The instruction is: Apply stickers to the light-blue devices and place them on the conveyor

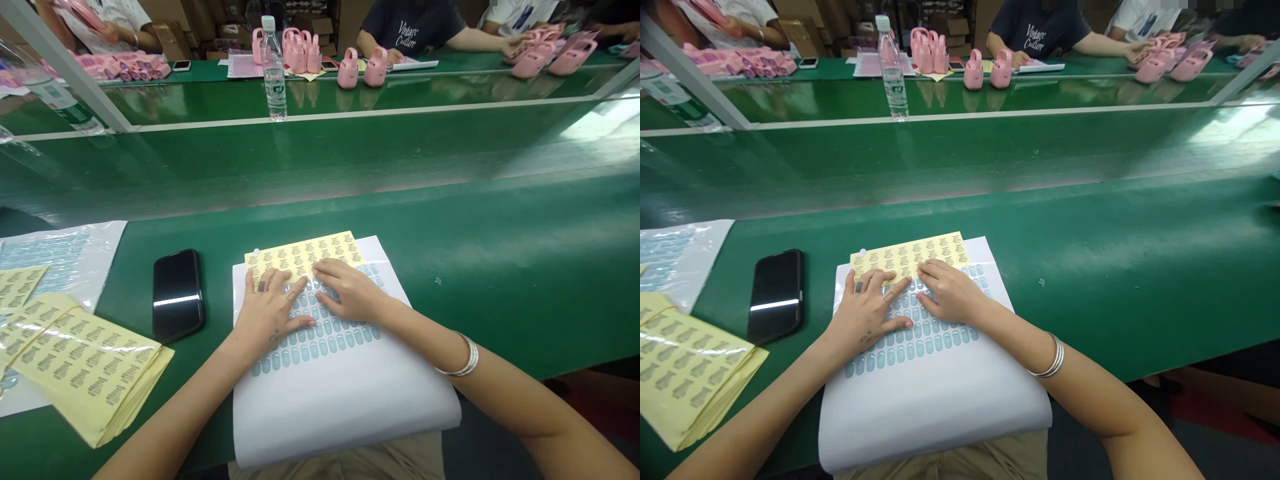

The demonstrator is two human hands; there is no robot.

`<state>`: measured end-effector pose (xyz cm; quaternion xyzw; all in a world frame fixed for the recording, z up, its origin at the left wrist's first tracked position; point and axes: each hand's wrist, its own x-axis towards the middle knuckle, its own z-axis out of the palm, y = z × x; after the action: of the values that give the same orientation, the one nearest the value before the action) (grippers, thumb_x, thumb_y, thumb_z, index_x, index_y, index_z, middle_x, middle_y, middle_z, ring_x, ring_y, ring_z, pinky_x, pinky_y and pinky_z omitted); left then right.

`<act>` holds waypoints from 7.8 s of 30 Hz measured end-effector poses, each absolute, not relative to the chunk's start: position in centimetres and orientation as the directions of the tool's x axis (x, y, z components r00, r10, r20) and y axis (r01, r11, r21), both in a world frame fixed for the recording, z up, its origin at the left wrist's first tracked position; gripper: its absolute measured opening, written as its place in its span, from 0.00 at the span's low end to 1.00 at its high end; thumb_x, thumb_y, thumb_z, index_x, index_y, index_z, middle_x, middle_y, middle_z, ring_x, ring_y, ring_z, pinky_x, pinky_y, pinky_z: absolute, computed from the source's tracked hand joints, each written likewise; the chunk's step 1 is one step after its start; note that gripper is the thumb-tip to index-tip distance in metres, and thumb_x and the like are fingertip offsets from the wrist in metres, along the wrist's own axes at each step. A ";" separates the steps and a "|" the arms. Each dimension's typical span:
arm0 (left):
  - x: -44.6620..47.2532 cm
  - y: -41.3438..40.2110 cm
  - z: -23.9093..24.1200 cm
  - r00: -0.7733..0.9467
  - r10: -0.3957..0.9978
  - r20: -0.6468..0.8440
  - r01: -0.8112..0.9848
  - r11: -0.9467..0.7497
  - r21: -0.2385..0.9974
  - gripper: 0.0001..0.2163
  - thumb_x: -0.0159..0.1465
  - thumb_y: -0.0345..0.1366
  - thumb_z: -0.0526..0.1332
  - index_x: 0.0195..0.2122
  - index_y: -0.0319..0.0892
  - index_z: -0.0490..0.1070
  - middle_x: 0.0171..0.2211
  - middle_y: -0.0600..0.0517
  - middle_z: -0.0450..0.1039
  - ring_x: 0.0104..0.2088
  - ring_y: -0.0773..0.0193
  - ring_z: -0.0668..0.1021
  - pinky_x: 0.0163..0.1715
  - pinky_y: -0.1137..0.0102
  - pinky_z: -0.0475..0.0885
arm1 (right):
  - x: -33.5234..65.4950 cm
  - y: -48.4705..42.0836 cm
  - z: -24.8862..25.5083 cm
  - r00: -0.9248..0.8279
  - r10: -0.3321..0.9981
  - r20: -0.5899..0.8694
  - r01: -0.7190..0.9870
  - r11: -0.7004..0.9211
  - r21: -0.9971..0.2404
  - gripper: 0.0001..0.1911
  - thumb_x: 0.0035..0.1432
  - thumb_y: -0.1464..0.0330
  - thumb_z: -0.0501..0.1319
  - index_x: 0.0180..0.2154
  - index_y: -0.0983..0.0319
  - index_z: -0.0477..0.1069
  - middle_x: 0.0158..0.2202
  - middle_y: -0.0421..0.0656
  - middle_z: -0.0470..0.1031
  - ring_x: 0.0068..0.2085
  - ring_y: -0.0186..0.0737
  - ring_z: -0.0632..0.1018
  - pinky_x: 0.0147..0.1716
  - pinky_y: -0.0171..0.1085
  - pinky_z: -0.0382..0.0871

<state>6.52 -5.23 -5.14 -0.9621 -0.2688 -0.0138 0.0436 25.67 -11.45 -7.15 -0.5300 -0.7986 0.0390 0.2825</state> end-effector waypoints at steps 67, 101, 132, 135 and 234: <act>6.3 -5.3 -6.1 0.845 0.508 0.168 0.517 -0.856 -0.011 0.25 0.62 0.52 0.47 0.56 0.45 0.61 0.48 0.42 0.62 0.49 0.50 0.64 0.50 0.47 0.58 | 25.5 -11.8 -6.8 -0.278 0.853 0.441 0.852 0.431 -0.298 0.19 0.58 0.68 0.52 0.48 0.73 0.67 0.47 0.54 0.71 0.51 0.49 0.69 0.49 0.48 0.69; 6.1 -5.5 -5.8 0.828 0.540 0.152 0.546 -0.838 0.002 0.27 0.63 0.51 0.48 0.56 0.35 0.58 0.52 0.38 0.64 0.54 0.47 0.64 0.51 0.46 0.57 | 25.6 -11.5 -6.8 -0.307 0.886 0.348 0.864 0.413 -0.289 0.22 0.59 0.66 0.50 0.52 0.73 0.64 0.53 0.54 0.66 0.55 0.51 0.65 0.53 0.51 0.64; 7.3 -8.4 -6.4 0.908 0.348 0.234 0.368 -0.929 -0.045 0.27 0.63 0.47 0.50 0.60 0.38 0.53 0.61 0.36 0.51 0.62 0.40 0.53 0.53 0.41 0.53 | 32.1 -19.1 -5.2 -0.065 0.975 0.215 0.987 0.095 -0.133 0.17 0.58 0.67 0.57 0.48 0.66 0.66 0.51 0.51 0.69 0.51 0.51 0.69 0.47 0.51 0.65; 7.0 -8.5 -6.3 0.885 0.319 0.340 0.370 -0.924 -0.097 0.25 0.63 0.45 0.51 0.58 0.37 0.55 0.59 0.34 0.55 0.60 0.41 0.56 0.53 0.43 0.52 | 31.3 -21.4 -5.4 -0.075 0.965 0.253 0.980 0.118 -0.162 0.15 0.59 0.67 0.54 0.47 0.66 0.67 0.49 0.51 0.70 0.50 0.51 0.70 0.47 0.51 0.66; 10.2 -21.6 -5.6 0.867 0.470 0.165 0.472 -0.881 0.029 0.31 0.52 0.57 0.59 0.52 0.43 0.67 0.54 0.43 0.66 0.52 0.49 0.69 0.45 0.59 0.68 | 25.7 -27.8 -5.9 -0.015 0.992 0.125 0.990 0.032 -0.140 0.34 0.53 0.50 0.52 0.53 0.68 0.61 0.50 0.52 0.66 0.51 0.53 0.62 0.51 0.50 0.49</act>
<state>10.21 -21.56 -5.63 -0.9662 -0.2438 -0.0839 0.0063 25.73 -27.77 -5.94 -0.6956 -0.7123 0.0064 0.0941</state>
